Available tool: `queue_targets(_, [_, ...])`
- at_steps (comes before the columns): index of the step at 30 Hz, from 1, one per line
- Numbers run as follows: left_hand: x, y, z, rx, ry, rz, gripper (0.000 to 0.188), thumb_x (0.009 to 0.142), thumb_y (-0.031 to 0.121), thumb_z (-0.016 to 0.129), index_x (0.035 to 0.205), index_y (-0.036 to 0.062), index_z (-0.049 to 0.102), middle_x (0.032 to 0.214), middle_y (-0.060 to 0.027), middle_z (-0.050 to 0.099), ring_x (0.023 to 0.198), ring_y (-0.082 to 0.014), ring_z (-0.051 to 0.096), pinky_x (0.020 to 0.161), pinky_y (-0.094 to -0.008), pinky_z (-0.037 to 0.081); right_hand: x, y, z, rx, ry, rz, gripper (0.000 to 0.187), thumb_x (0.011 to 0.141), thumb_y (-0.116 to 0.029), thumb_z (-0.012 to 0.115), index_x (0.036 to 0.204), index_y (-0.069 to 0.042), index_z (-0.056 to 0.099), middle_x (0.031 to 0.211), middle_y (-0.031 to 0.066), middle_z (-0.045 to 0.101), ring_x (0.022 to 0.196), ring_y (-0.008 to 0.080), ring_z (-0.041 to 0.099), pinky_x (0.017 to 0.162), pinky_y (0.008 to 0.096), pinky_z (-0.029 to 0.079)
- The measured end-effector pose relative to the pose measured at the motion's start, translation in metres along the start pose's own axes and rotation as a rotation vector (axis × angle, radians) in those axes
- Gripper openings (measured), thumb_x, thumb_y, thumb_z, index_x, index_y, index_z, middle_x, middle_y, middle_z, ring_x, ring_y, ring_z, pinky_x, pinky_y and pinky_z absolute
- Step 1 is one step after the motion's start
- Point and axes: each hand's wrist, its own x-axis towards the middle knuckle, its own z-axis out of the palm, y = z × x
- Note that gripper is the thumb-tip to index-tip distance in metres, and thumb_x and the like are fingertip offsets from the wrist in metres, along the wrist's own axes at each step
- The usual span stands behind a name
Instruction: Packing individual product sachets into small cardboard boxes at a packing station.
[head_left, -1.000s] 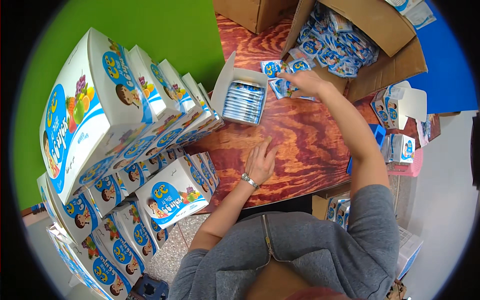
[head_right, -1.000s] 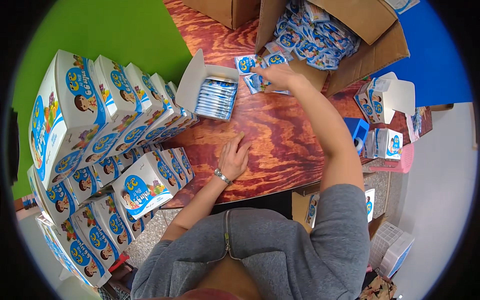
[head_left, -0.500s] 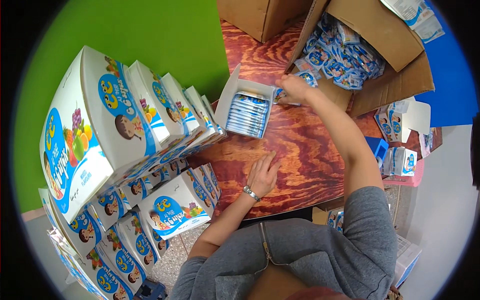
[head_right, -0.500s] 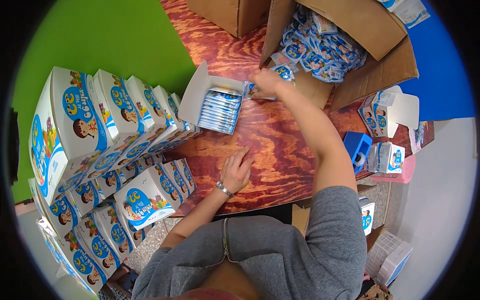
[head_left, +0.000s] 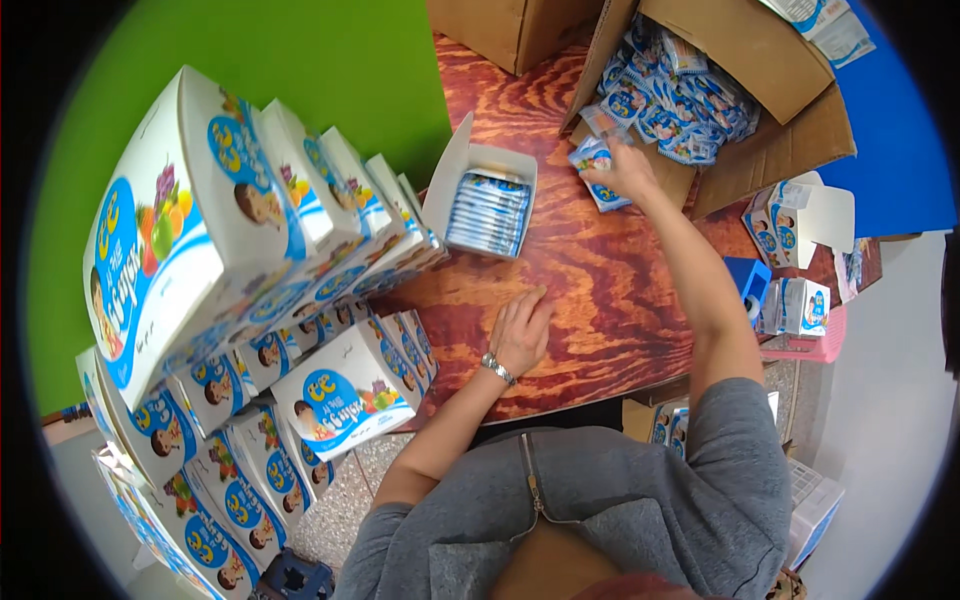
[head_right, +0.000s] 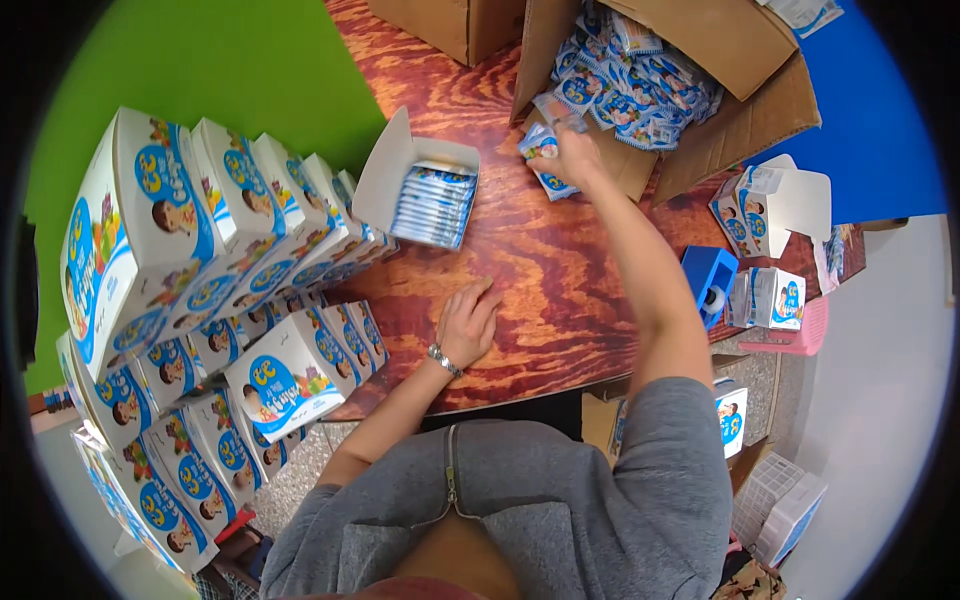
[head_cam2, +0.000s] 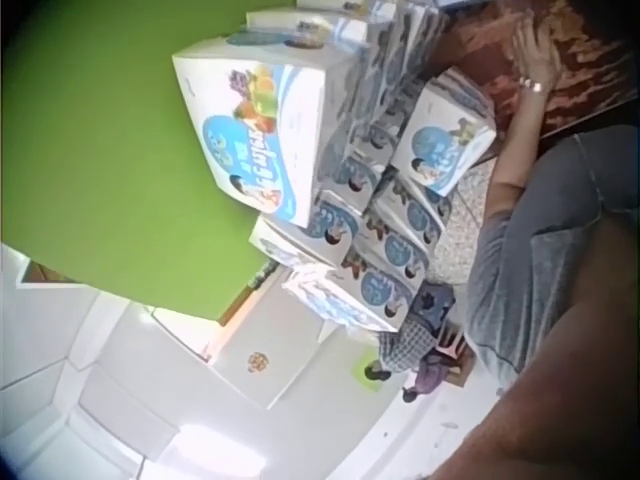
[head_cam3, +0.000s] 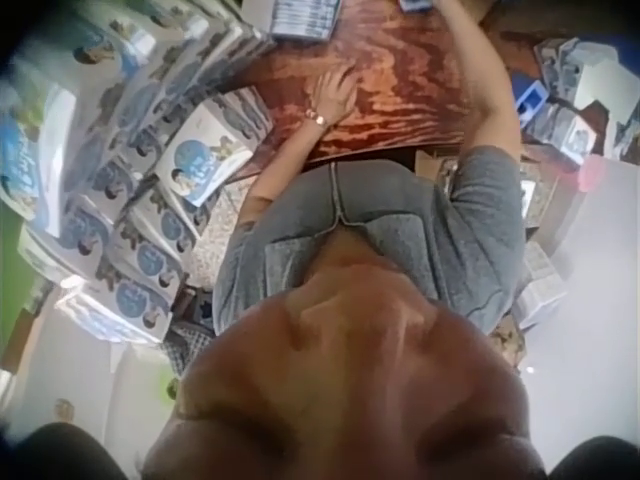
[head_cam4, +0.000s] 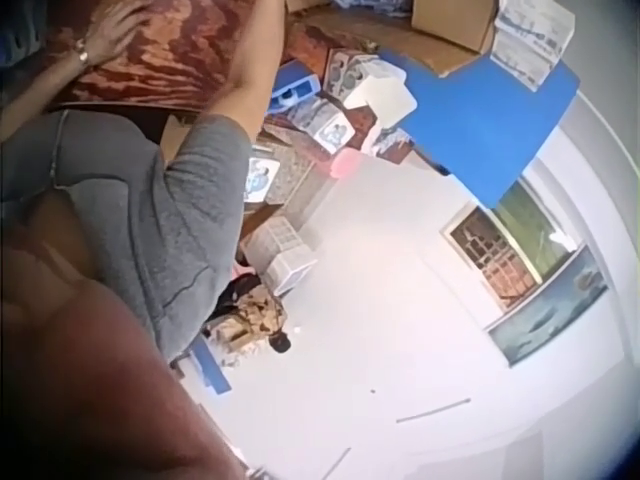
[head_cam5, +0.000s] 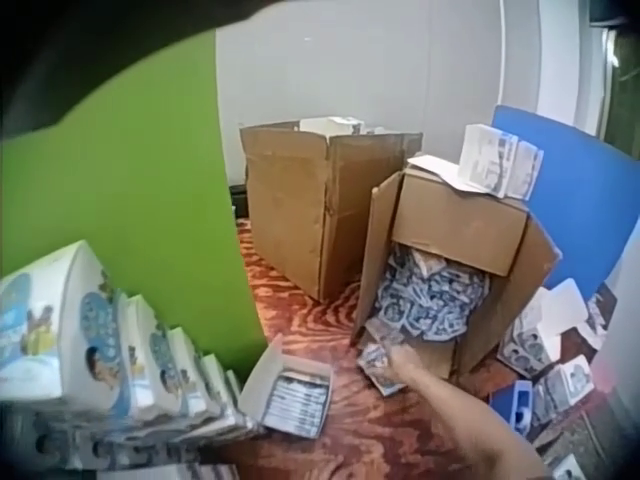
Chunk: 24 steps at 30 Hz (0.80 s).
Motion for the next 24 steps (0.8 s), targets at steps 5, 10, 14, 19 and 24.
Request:
queue_targets(5, [0.014,0.000,0.002,-0.264,0.192,-0.209,0.070,0.083,0.012,0.072,0.145,0.0011,0.040,0.136,-0.0231,0.053,0.123,-0.0408,0.053,0.103,-0.0441,0.045,-0.094,-0.034,-0.007,0.018,-0.160,-0.590,0.057,0.071,-0.027,0.086,0.112,-0.003,0.055,0.108,0.0202,0.063,0.101,0.0397,0.064,0.082,0.0457,0.053])
queue_targets(10, [0.040,-0.007,0.019,-0.333,0.154,-0.151,0.085,0.083,0.010,0.073,0.154,0.0020,0.027,0.140,-0.0239,0.050,0.129,-0.0387,0.051,0.107,-0.0429,0.043,-0.146,-0.048,0.029,-0.231,-0.168,-0.631,0.062,0.070,-0.028,0.085,0.120,-0.011,0.051,0.112,0.0132,0.059,0.107,0.0331,0.062,0.085,0.0451,0.053])
queue_targets(14, [0.041,-0.012,0.024,-0.347,0.020,-0.157,0.083,0.083,0.009,0.073,0.153,0.0022,0.029,0.139,-0.0241,0.052,0.126,-0.0371,0.054,0.105,-0.0414,0.045,-0.158,-0.027,0.017,-0.110,-0.094,-0.600,0.065,0.071,-0.028,0.085,0.124,-0.012,0.050,0.113,0.0132,0.058,0.108,0.0342,0.058,0.086,0.0475,0.051])
queue_targets(19, [0.045,-0.007,0.022,-0.382,-0.013,-0.176,0.092,0.079,0.015,0.080,0.153,0.0034,0.028,0.126,-0.0223,0.059,0.115,-0.0354,0.061,0.096,-0.0418,0.050,-0.164,0.000,0.025,0.144,-0.164,-0.700,0.064,0.082,-0.032,0.077,0.135,-0.012,0.048,0.133,0.0194,0.055,0.112,0.0414,0.060,0.090,0.0491,0.053])
queue_targets(24, [0.024,-0.013,0.006,-0.358,-0.011,-0.098,0.075,0.073,0.020,0.087,0.136,0.0042,0.049,0.104,-0.0178,0.066,0.090,-0.0315,0.067,0.079,-0.0390,0.055,-0.162,-0.005,0.036,0.145,-0.242,-0.715,0.062,0.085,-0.038,0.075,0.137,-0.013,0.051,0.132,0.0180,0.059,0.110,0.0390,0.064,0.089,0.0459,0.055])
